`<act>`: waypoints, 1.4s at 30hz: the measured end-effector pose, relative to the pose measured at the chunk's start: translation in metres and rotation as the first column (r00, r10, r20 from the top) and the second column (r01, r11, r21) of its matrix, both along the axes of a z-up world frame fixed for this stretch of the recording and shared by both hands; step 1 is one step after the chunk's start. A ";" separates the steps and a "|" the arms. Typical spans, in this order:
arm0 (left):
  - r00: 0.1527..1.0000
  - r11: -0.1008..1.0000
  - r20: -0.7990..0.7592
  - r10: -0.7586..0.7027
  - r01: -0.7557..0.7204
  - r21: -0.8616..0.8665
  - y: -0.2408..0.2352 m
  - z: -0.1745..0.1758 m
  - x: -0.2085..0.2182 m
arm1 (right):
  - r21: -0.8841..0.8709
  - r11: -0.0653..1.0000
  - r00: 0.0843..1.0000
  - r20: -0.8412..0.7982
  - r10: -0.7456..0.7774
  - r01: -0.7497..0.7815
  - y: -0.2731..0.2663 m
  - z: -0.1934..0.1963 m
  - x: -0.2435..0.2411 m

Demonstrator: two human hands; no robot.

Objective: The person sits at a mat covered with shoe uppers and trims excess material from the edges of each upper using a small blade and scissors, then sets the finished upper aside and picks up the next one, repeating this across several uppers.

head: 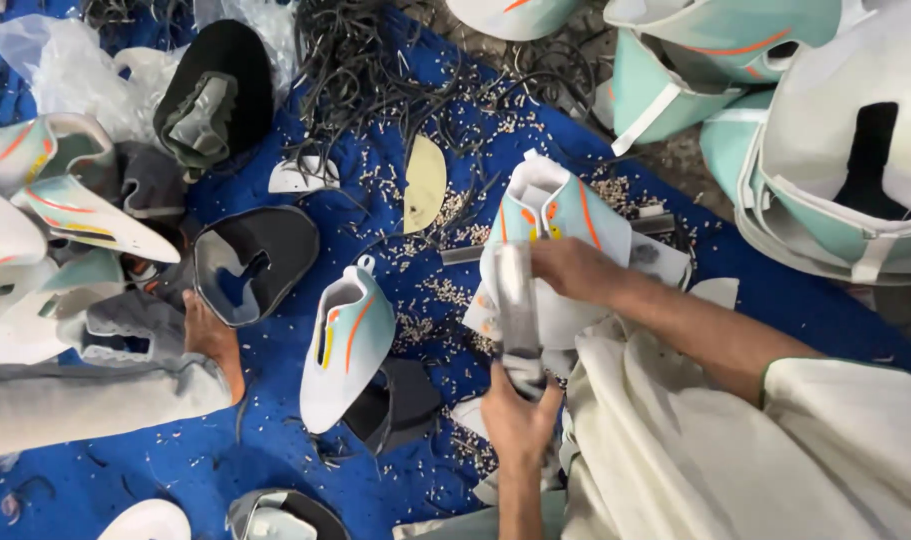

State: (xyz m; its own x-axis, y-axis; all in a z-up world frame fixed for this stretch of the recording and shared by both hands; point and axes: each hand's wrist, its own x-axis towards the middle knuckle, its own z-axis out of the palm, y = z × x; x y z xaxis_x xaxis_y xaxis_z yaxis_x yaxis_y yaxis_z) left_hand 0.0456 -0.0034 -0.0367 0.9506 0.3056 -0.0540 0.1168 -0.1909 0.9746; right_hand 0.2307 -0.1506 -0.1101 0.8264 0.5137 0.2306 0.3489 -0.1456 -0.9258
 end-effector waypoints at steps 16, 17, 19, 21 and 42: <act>0.998 0.974 0.027 -0.053 0.045 0.221 0.006 0.007 0.010 | 0.100 0.980 0.980 -0.124 -0.156 0.169 0.002 -0.007 0.014; 0.993 0.987 -0.115 0.003 0.015 0.159 0.002 -0.001 0.008 | -0.059 0.990 0.991 -0.038 -0.131 0.129 0.001 -0.009 0.013; 0.966 0.995 -0.254 0.049 -0.025 0.100 -0.002 0.001 0.006 | -0.222 0.970 0.995 0.047 -0.090 0.098 0.001 -0.018 0.026; 0.934 0.973 -0.336 0.122 -0.046 0.224 0.000 0.024 0.000 | 0.141 0.951 0.797 -0.587 -0.144 0.275 0.008 -0.034 0.047; 0.976 0.960 0.143 0.166 -0.193 0.204 0.013 0.089 -0.002 | 0.014 0.958 0.767 -0.603 -0.219 0.285 0.002 0.015 0.071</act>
